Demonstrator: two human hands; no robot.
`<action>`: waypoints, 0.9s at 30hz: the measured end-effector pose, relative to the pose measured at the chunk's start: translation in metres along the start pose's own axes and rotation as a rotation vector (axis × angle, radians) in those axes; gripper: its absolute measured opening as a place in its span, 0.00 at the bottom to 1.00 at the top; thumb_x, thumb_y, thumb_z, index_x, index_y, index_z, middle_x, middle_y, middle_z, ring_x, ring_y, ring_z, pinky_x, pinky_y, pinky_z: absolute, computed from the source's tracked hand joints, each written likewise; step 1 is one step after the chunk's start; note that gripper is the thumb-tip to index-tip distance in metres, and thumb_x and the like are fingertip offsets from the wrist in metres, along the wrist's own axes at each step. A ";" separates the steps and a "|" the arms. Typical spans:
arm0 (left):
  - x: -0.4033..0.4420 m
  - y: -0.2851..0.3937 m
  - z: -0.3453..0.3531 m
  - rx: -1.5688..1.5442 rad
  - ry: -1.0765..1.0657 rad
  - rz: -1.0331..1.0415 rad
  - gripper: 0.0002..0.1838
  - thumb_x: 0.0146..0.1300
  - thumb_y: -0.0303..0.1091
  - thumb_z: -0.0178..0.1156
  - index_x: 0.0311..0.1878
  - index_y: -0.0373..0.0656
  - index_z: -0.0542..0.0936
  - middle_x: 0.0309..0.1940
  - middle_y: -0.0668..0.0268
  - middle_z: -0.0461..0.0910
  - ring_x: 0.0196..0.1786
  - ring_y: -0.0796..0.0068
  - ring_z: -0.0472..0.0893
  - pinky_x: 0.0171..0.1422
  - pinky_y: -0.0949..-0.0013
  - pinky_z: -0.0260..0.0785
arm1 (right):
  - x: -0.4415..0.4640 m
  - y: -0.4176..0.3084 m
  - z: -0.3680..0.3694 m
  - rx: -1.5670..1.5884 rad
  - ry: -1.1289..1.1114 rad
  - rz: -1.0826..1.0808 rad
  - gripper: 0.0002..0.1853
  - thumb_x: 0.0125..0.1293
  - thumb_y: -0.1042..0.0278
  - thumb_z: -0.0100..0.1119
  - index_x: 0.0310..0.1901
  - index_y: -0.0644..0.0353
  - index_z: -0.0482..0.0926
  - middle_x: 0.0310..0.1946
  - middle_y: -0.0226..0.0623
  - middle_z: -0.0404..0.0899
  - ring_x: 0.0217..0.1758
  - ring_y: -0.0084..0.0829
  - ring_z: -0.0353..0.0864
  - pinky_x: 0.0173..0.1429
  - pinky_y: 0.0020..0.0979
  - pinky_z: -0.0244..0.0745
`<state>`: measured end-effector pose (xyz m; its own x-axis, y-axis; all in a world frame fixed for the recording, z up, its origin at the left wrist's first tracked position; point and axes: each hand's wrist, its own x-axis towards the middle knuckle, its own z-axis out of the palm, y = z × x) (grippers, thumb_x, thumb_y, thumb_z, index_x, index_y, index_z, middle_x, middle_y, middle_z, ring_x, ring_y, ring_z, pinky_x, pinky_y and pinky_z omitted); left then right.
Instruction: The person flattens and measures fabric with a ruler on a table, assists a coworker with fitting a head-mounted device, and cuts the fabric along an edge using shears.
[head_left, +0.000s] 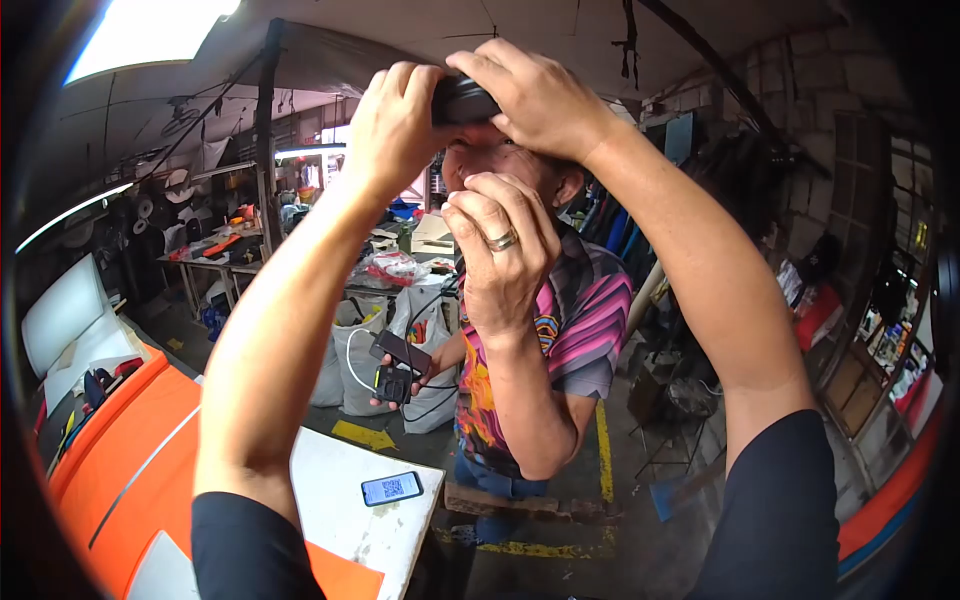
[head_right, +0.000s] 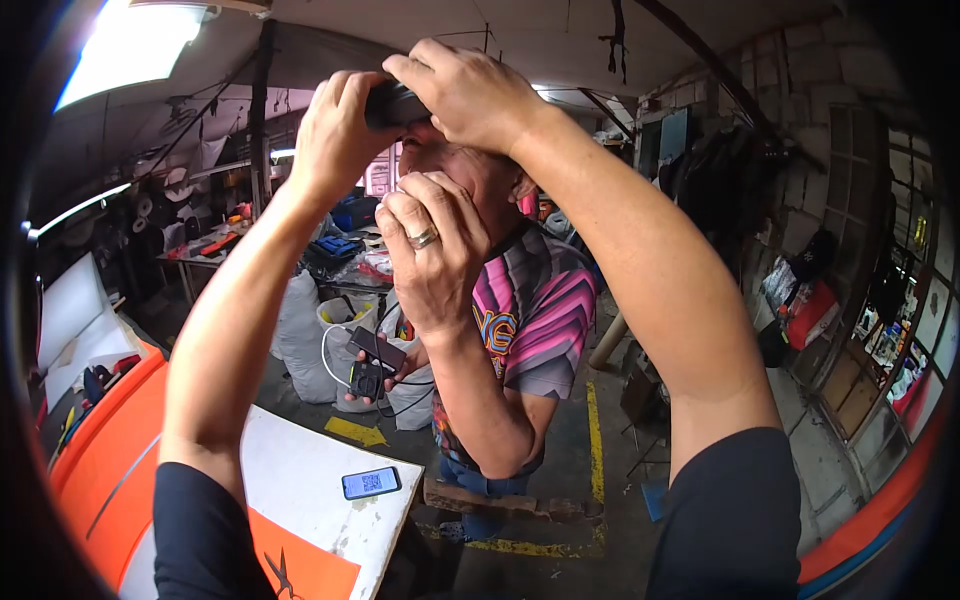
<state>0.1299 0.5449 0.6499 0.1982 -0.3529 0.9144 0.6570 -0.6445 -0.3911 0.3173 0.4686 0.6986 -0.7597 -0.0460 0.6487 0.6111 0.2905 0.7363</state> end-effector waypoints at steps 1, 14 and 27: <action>-0.006 0.003 0.002 -0.006 0.064 0.000 0.34 0.42 0.31 0.77 0.56 0.43 0.74 0.49 0.55 0.77 0.53 0.50 0.77 0.57 0.56 0.72 | -0.003 0.000 0.001 0.002 0.019 -0.018 0.32 0.50 0.73 0.70 0.59 0.58 0.72 0.50 0.43 0.77 0.52 0.49 0.81 0.55 0.44 0.78; -0.036 0.070 0.001 -1.857 0.315 -1.480 0.22 0.64 0.43 0.66 0.49 0.32 0.77 0.41 0.51 0.82 0.43 0.64 0.83 0.48 0.66 0.77 | 0.011 -0.023 -0.029 0.398 -0.252 0.290 0.18 0.59 0.65 0.59 0.49 0.64 0.81 0.41 0.51 0.85 0.47 0.49 0.85 0.54 0.40 0.78; -0.043 0.067 0.002 -1.813 0.134 -1.429 0.18 0.64 0.36 0.69 0.43 0.29 0.75 0.36 0.56 0.81 0.38 0.69 0.83 0.40 0.70 0.78 | 0.026 -0.036 -0.044 0.358 -0.452 0.424 0.16 0.65 0.66 0.62 0.52 0.62 0.83 0.44 0.48 0.85 0.49 0.44 0.86 0.55 0.36 0.78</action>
<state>0.1669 0.5183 0.5844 0.2805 0.7392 0.6123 -0.8292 -0.1347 0.5425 0.2851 0.4144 0.6980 -0.5381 0.5181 0.6648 0.8226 0.4949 0.2801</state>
